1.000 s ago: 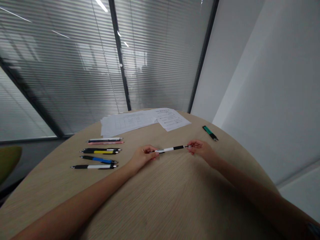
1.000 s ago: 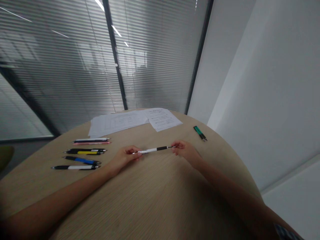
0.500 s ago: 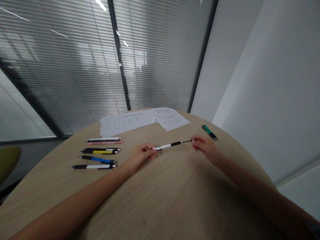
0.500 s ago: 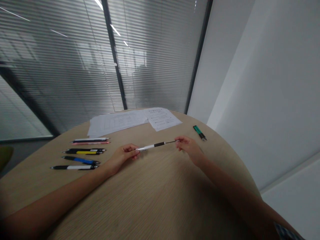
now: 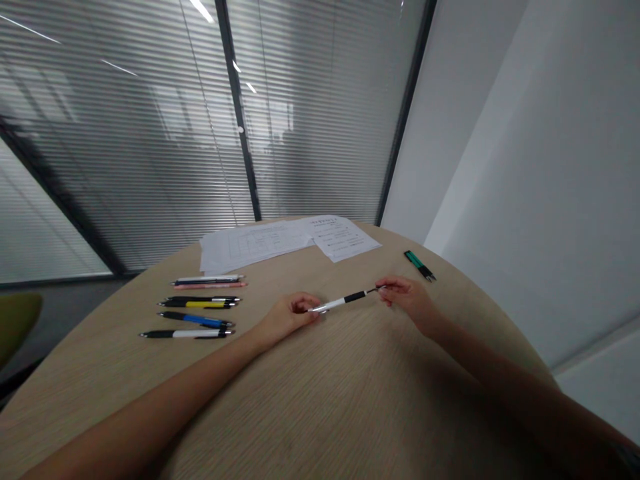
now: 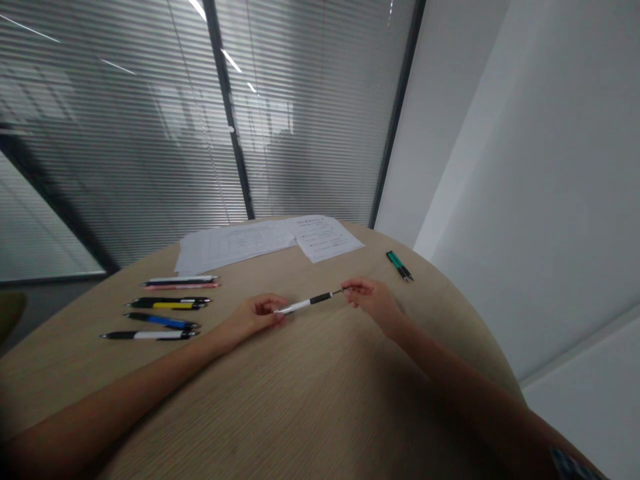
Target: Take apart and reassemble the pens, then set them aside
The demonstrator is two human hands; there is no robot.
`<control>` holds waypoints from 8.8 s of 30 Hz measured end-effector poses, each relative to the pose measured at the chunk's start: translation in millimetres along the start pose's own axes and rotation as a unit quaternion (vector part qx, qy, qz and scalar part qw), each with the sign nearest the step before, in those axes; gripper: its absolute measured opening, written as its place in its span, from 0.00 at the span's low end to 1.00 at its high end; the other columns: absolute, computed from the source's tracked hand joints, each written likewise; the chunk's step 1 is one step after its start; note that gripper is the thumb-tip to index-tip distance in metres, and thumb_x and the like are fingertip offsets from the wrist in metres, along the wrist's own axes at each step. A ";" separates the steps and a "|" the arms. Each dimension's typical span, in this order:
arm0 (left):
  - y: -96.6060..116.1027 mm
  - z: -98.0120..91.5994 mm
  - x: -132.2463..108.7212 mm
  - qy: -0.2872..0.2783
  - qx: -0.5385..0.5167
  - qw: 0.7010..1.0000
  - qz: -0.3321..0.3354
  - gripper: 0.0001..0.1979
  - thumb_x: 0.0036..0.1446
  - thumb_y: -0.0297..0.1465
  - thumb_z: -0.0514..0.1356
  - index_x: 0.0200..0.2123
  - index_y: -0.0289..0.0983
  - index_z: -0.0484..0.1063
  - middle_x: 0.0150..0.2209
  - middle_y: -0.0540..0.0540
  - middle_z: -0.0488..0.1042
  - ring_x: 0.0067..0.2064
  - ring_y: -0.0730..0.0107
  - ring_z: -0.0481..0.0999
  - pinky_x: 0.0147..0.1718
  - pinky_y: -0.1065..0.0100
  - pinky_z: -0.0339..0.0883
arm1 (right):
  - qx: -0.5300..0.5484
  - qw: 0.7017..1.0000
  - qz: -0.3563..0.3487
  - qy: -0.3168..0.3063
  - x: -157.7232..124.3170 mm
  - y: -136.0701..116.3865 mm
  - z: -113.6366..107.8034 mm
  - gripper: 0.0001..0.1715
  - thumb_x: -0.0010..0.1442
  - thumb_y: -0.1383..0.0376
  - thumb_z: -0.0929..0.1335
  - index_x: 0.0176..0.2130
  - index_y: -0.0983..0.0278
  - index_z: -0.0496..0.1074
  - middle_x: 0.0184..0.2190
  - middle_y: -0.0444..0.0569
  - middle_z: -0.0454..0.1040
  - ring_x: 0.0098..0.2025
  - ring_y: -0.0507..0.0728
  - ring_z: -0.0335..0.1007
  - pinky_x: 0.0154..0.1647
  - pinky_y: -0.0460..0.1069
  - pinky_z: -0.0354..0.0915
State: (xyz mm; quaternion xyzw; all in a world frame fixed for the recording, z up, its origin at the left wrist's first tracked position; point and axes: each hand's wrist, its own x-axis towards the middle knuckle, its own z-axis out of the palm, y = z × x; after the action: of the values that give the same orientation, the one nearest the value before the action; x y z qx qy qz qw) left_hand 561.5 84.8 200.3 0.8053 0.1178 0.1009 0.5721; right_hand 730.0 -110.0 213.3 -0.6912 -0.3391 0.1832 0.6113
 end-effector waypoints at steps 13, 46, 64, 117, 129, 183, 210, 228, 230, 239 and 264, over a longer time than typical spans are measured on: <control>15.9 19.5 -13.1 -0.019 0.331 0.933 0.142 0.13 0.51 0.28 0.50 0.40 0.37 0.68 0.35 0.46 0.73 0.35 0.68 0.71 0.35 0.70 0.61 | -0.044 0.992 -0.062 -0.104 -20.5 8.2 26.8 0.08 0.44 0.62 0.67 0.29 0.62 0.70 0.24 0.44 0.69 0.27 0.51 0.65 0.30 0.47 0.62; 11.9 25.8 -21.8 -0.018 0.491 0.851 0.184 0.15 0.58 0.37 0.45 0.40 0.37 0.66 0.34 0.43 0.74 0.34 0.64 0.73 0.31 0.68 0.62 | -0.299 0.930 -0.192 -0.094 -29.1 11.3 31.6 0.05 0.48 0.69 0.63 0.29 0.62 0.67 0.24 0.45 0.67 0.25 0.50 0.61 0.26 0.45 0.58; 9.3 26.7 -20.9 -0.013 0.512 0.833 0.209 0.14 0.59 0.35 0.45 0.40 0.35 0.66 0.32 0.45 0.74 0.33 0.66 0.74 0.31 0.68 0.65 | -0.391 0.893 -0.196 -0.105 -32.0 4.6 26.9 0.10 0.51 0.67 0.64 0.37 0.63 0.68 0.22 0.43 0.70 0.21 0.49 0.63 0.24 0.43 0.58; 0.7 9.4 -9.8 0.039 0.453 0.843 0.288 0.09 0.56 0.26 0.47 0.39 0.35 0.63 0.32 0.45 0.69 0.36 0.68 0.68 0.34 0.68 0.63 | -0.456 0.832 -0.300 -0.101 -19.1 -11.9 -3.4 0.08 0.55 0.65 0.61 0.29 0.64 0.69 0.29 0.47 0.68 0.29 0.50 0.64 0.28 0.44 0.58; 0.7 7.8 -8.5 0.063 0.429 0.862 0.263 0.09 0.54 0.25 0.49 0.39 0.35 0.64 0.33 0.45 0.69 0.37 0.67 0.68 0.37 0.65 0.63 | -0.408 0.863 -0.284 -0.086 -15.8 -17.2 -8.2 0.08 0.55 0.64 0.62 0.29 0.63 0.67 0.26 0.45 0.67 0.24 0.48 0.59 0.25 0.44 0.56; -3.3 5.4 -7.2 0.090 0.502 0.789 0.343 0.08 0.54 0.24 0.49 0.37 0.35 0.65 0.30 0.47 0.73 0.33 0.70 0.71 0.44 0.60 0.55 | -0.572 0.779 -0.254 -0.029 -28.6 -13.7 7.7 0.09 0.55 0.67 0.61 0.26 0.65 0.68 0.26 0.47 0.69 0.30 0.51 0.64 0.27 0.45 0.55; -4.7 3.0 -6.1 0.113 0.546 0.736 0.385 0.07 0.55 0.24 0.49 0.35 0.35 0.66 0.29 0.48 0.73 0.32 0.70 0.70 0.41 0.62 0.57 | -0.548 0.816 -0.136 -0.120 -46.0 -16.1 23.3 0.10 0.54 0.65 0.60 0.27 0.65 0.69 0.25 0.47 0.70 0.25 0.50 0.64 0.23 0.44 0.53; 39.1 15.5 -26.8 0.035 0.656 0.561 0.504 0.11 0.58 0.22 0.47 0.31 0.37 0.67 0.34 0.50 0.73 0.37 0.73 0.69 0.49 0.64 0.54 | 0.036 0.957 0.204 -0.202 -51.5 -4.1 49.9 0.20 0.52 0.76 0.58 0.45 0.66 0.62 0.32 0.47 0.68 0.19 0.44 0.63 0.19 0.41 0.62; 37.6 15.0 -25.5 0.024 0.664 0.561 0.493 0.11 0.58 0.22 0.47 0.30 0.37 0.67 0.35 0.50 0.73 0.38 0.72 0.69 0.50 0.63 0.54 | -0.017 0.963 0.171 -0.207 -51.0 -1.3 49.1 0.20 0.52 0.75 0.58 0.45 0.66 0.63 0.32 0.47 0.68 0.18 0.44 0.61 0.17 0.41 0.61; 41.6 8.7 -22.4 0.032 0.655 0.590 0.471 0.08 0.56 0.22 0.50 0.32 0.37 0.67 0.37 0.47 0.73 0.42 0.71 0.68 0.51 0.63 0.54 | -0.236 0.954 0.021 -0.183 -47.5 -7.6 42.2 0.10 0.52 0.72 0.61 0.35 0.68 0.70 0.19 0.41 0.65 0.18 0.46 0.58 0.19 0.41 0.57; 43.1 -14.3 -5.9 0.099 0.673 0.625 0.382 0.07 0.55 0.23 0.50 0.34 0.35 0.67 0.27 0.48 0.72 0.31 0.69 0.69 0.44 0.58 0.57 | -0.532 0.713 -0.414 -0.193 -42.2 1.8 53.3 0.08 0.56 0.70 0.62 0.35 0.65 0.70 0.30 0.48 0.71 0.35 0.55 0.61 0.36 0.50 0.57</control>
State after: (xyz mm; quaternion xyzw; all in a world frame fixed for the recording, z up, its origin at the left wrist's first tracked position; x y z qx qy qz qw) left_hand 554.8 82.2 245.5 0.9237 -0.1091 0.2824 -0.2348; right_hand 665.2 -100.9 194.8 -0.6423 -0.7432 -0.1700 0.0782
